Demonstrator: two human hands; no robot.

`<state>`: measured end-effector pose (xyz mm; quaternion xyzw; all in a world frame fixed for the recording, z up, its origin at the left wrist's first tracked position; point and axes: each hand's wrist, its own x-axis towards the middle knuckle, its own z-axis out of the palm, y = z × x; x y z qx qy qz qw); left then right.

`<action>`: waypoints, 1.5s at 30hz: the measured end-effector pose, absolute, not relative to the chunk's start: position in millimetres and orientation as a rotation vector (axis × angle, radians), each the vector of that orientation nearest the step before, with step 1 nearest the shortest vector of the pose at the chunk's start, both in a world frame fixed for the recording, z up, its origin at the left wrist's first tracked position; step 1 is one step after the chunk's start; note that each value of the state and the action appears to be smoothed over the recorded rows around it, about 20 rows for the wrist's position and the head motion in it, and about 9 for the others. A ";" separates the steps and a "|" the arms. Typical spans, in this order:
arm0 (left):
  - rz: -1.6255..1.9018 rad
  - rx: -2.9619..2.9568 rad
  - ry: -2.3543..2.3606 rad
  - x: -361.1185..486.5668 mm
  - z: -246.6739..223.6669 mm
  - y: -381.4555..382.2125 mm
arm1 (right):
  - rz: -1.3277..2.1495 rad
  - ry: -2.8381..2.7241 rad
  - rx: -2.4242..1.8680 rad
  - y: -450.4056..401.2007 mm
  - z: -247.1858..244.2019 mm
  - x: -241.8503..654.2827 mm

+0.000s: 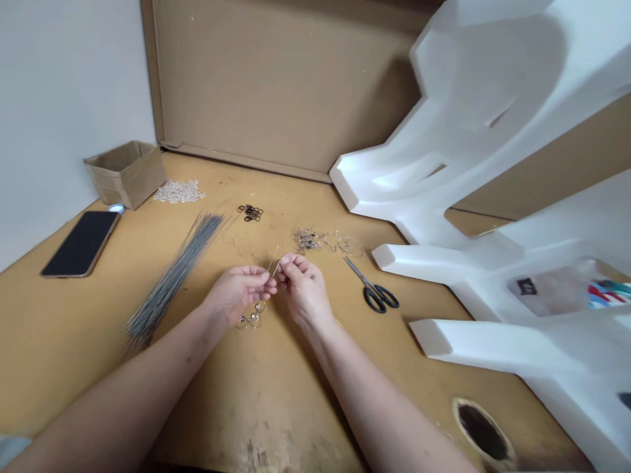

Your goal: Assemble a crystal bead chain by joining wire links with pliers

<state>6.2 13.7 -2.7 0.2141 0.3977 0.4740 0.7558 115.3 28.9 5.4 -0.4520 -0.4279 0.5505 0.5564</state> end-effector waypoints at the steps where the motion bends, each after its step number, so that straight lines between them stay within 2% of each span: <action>1: 1.014 0.456 0.868 6.4 -2.5 13.5 | 1.283 -0.999 -1.058 28.3 5.4 115.2; 17: 0.801 0.462 0.757 6.7 -3.0 11.0 | 1.311 -0.873 -0.952 28.8 9.3 125.8; 24: 0.824 0.480 0.679 5.1 -4.2 11.1 | 1.427 -0.839 -0.991 28.9 7.7 128.4; 29: 0.832 0.488 0.671 3.6 -4.9 12.3 | 1.531 -0.948 -0.982 25.0 7.5 128.9; 45: 0.775 0.490 0.688 3.6 -6.3 12.9 | 1.481 -1.124 -0.953 21.6 11.7 134.0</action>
